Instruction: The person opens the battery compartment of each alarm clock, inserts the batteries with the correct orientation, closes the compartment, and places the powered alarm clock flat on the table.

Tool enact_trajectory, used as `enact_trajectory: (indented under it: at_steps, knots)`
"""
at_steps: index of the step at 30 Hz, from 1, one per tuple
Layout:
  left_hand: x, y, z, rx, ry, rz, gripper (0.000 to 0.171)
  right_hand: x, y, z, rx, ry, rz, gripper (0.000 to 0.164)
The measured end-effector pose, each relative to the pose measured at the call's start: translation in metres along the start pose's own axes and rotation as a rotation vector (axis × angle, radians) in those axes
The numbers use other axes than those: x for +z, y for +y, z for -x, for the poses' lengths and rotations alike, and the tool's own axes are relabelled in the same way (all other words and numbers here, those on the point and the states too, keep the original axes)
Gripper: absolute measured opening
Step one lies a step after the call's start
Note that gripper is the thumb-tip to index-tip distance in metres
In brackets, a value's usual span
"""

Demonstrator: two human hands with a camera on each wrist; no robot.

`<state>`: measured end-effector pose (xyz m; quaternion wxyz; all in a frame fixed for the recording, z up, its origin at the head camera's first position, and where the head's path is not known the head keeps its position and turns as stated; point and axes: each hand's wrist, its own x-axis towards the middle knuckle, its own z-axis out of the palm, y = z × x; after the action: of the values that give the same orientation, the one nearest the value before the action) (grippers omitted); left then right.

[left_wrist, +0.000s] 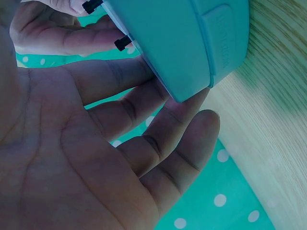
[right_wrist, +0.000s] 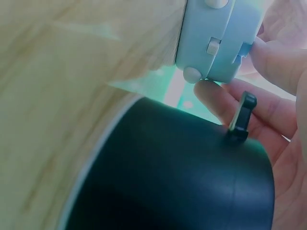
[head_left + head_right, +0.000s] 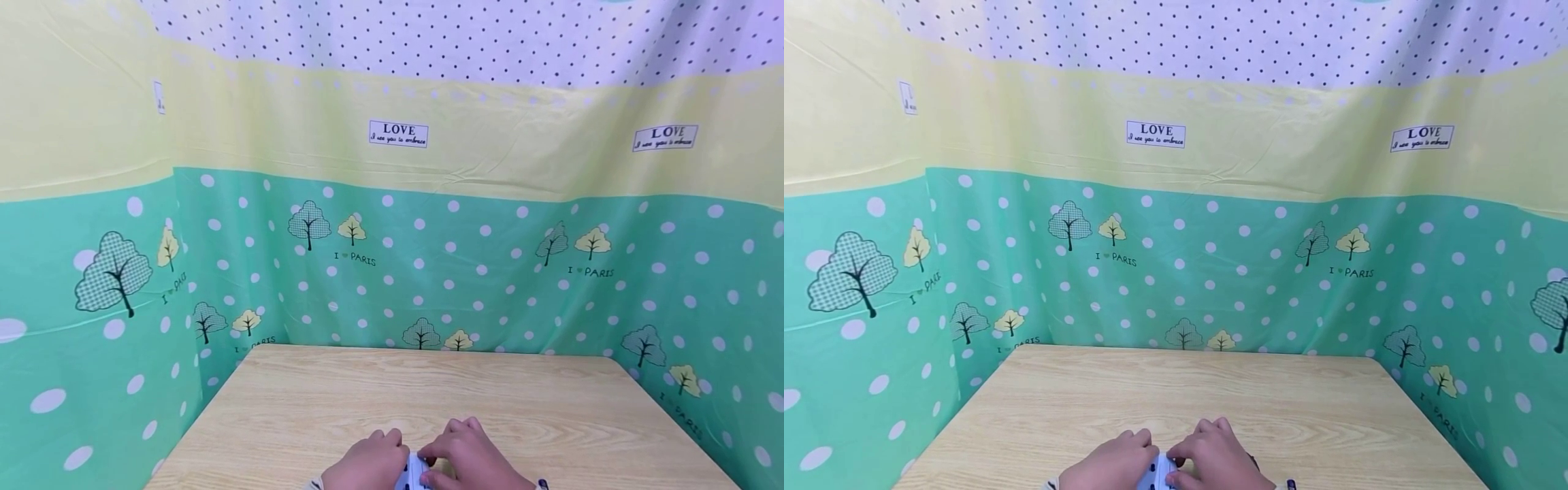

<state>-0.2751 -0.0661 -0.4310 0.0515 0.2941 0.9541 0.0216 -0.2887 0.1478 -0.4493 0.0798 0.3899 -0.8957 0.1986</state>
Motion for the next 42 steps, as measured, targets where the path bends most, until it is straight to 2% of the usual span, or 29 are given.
enact_trajectory:
  at_steps: [6,14,21,24,36,42]
  knots:
    - [-0.0001,-0.0007,0.0012,-0.006,-0.007,-0.010,0.047,0.0001,-0.0041,0.0010,0.090,-0.047,-0.055,0.025]
    - [-0.0006,-0.0003,0.0009,-0.011,-0.019,-0.010,0.048,-0.0003,-0.0057,0.0005,0.116,-0.053,-0.066,0.027]
    - [-0.0007,-0.0002,-0.0003,-0.013,-0.013,0.012,0.051,0.0017,-0.0019,-0.0003,0.055,-0.023,-0.045,0.030]
    - [-0.0008,-0.0003,0.0001,-0.012,-0.010,0.018,0.051,0.0019,-0.0015,-0.0004,0.053,-0.027,-0.048,0.030]
    - [-0.0023,0.0025,0.0033,-0.006,0.008,-0.052,0.047,0.0015,-0.0044,-0.0025,0.196,-0.103,-0.116,0.030]
    - [-0.0015,0.0020,0.0025,-0.001,0.010,-0.053,0.045,0.0014,-0.0027,-0.0014,0.142,-0.072,-0.104,0.030]
